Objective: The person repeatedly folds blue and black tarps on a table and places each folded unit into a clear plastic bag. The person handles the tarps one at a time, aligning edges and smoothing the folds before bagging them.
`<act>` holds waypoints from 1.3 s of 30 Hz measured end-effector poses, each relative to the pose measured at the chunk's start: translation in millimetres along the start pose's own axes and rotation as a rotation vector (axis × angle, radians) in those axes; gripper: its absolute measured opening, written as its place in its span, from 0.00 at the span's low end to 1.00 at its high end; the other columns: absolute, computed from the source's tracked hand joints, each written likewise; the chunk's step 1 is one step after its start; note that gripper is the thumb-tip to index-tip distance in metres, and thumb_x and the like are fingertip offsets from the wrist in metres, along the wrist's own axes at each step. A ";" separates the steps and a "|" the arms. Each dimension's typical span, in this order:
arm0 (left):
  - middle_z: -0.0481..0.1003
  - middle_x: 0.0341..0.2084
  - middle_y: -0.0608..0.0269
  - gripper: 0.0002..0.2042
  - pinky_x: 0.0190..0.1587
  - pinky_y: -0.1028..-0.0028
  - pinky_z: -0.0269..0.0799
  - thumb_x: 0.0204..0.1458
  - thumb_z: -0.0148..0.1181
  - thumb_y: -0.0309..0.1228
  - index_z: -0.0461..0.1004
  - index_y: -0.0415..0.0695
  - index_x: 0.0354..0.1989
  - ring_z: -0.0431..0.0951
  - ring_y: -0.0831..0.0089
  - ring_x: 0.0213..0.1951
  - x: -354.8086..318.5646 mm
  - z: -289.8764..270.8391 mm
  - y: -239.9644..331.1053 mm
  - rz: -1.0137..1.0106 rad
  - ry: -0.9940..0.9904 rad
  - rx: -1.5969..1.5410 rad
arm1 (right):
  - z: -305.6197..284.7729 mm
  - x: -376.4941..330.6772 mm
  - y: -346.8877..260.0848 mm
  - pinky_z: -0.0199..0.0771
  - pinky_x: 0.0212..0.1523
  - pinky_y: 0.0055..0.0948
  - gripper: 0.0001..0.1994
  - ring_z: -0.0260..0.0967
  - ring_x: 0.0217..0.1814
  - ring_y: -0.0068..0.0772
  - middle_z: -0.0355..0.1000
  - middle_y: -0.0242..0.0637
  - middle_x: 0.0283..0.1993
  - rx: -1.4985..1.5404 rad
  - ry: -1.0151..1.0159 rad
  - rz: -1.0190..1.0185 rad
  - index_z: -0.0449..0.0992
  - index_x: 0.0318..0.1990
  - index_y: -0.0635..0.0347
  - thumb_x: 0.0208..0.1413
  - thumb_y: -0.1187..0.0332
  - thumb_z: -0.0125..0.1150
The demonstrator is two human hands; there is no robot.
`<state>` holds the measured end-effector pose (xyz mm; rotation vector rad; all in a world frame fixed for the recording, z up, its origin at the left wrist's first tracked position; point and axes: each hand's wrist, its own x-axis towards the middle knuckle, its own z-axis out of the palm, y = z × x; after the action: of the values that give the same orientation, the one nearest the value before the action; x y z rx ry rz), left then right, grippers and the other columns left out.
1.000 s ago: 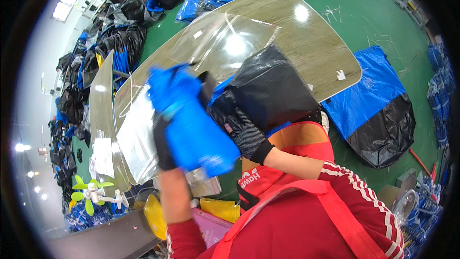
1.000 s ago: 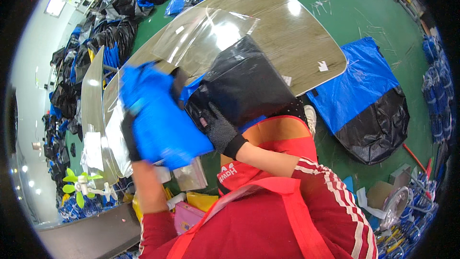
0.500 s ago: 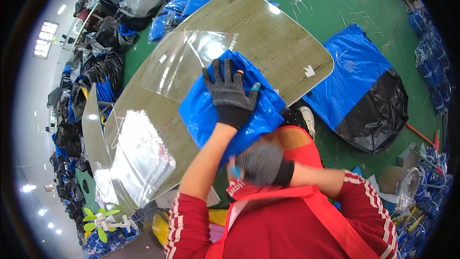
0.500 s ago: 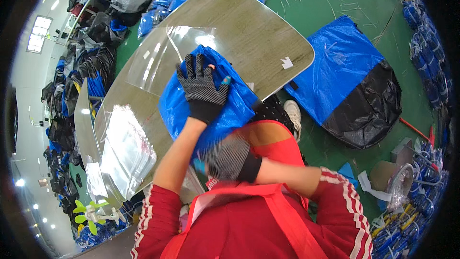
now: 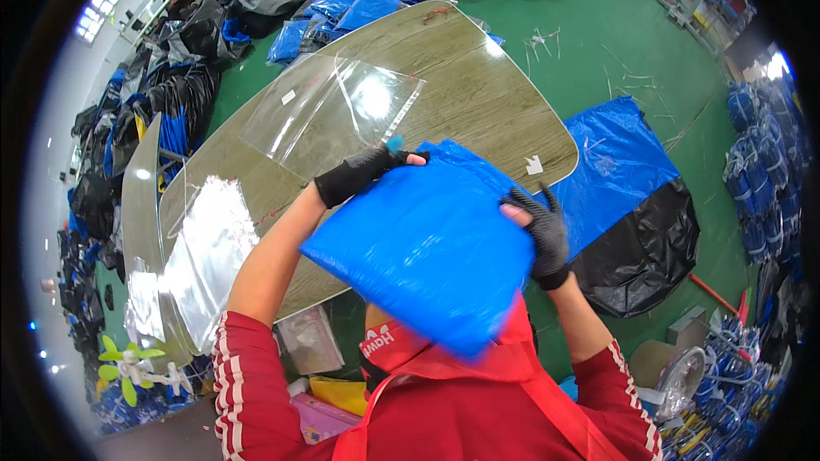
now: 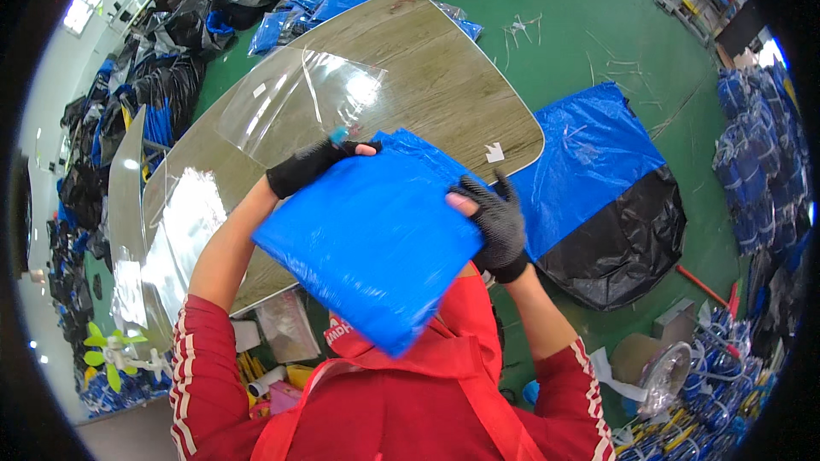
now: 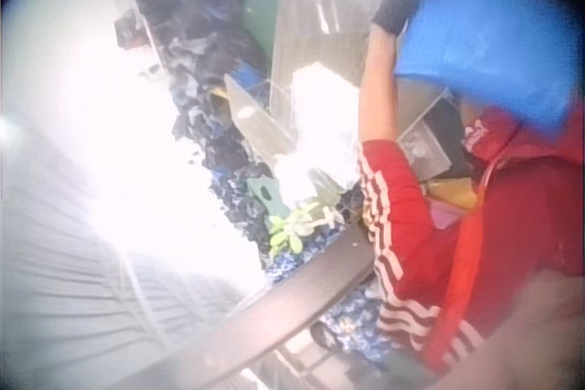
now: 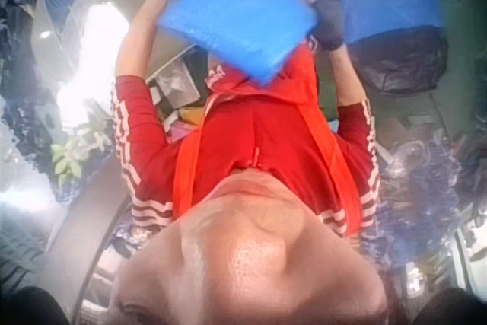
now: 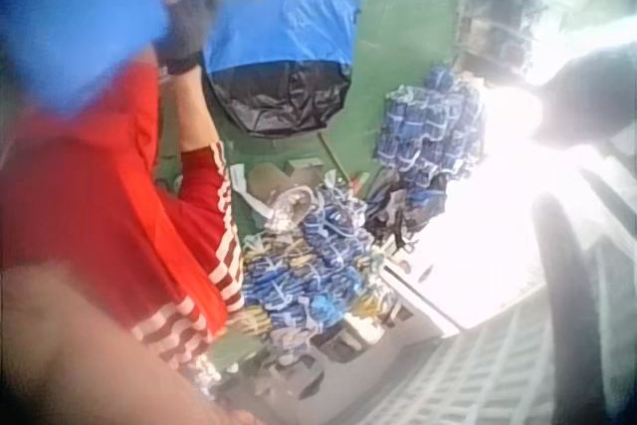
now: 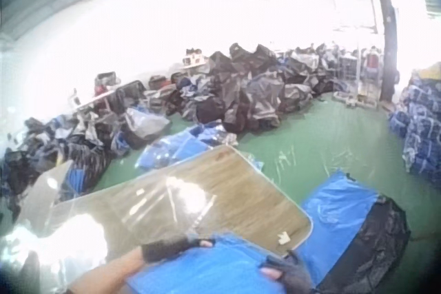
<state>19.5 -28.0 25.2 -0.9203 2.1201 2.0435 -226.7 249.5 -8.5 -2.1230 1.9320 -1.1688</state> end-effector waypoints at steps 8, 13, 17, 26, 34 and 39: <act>0.78 0.45 0.51 0.30 0.52 0.68 0.70 0.57 0.58 0.53 0.71 0.39 0.57 0.77 0.63 0.48 -38.8 138.1 -52.4 0.012 0.544 0.028 | -14.3 -32.0 1.2 0.77 0.44 0.32 0.19 0.77 0.44 0.32 0.78 0.39 0.44 0.972 0.130 0.997 0.78 0.47 0.65 0.59 0.56 0.63; 0.80 0.34 0.50 0.16 0.43 0.63 0.75 0.56 0.57 0.44 0.80 0.47 0.43 0.81 0.55 0.38 -16.0 27.0 -49.3 0.247 0.473 0.734 | -21.3 -18.7 17.3 0.75 0.53 0.32 0.25 0.74 0.52 0.34 0.74 0.43 0.54 1.411 -0.132 1.081 0.70 0.59 0.67 0.60 0.58 0.62; 0.61 0.65 0.50 0.25 0.68 0.48 0.45 0.56 0.54 0.44 0.66 0.46 0.60 0.55 0.49 0.68 -21.3 -33.2 -38.9 0.116 0.909 1.317 | -29.4 -5.4 25.4 0.75 0.52 0.32 0.25 0.74 0.52 0.33 0.75 0.42 0.53 1.349 -0.175 0.958 0.72 0.57 0.66 0.58 0.59 0.64; 0.68 0.58 0.47 0.21 0.67 0.48 0.51 0.47 0.64 0.45 0.75 0.41 0.42 0.61 0.46 0.63 -65.2 64.8 -110.1 0.219 0.940 1.028 | -87.1 15.1 57.7 0.77 0.46 0.30 0.22 0.75 0.43 0.29 0.78 0.38 0.44 0.858 -0.474 0.913 0.79 0.48 0.67 0.51 0.60 0.70; 0.75 0.51 0.56 0.11 0.64 0.54 0.59 0.40 0.70 0.36 0.77 0.48 0.30 0.69 0.55 0.56 -28.0 32.9 -93.3 0.324 0.827 0.736 | -95.1 66.1 47.8 0.75 0.44 0.26 0.18 0.73 0.39 0.24 0.78 0.36 0.39 0.689 -0.660 0.977 0.80 0.44 0.68 0.52 0.61 0.67; 0.76 0.51 0.59 0.07 0.71 0.51 0.45 0.44 0.67 0.36 0.77 0.48 0.27 0.69 0.58 0.59 -28.5 41.2 -104.5 0.374 0.873 0.747 | -96.5 62.1 59.5 0.75 0.43 0.25 0.19 0.73 0.38 0.25 0.78 0.36 0.38 0.728 -0.682 0.921 0.80 0.45 0.69 0.53 0.61 0.66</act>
<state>74.9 26.5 -60.7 -1.4817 3.3025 0.7133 -332.6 224.9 61.2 -0.8779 1.4882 -0.6440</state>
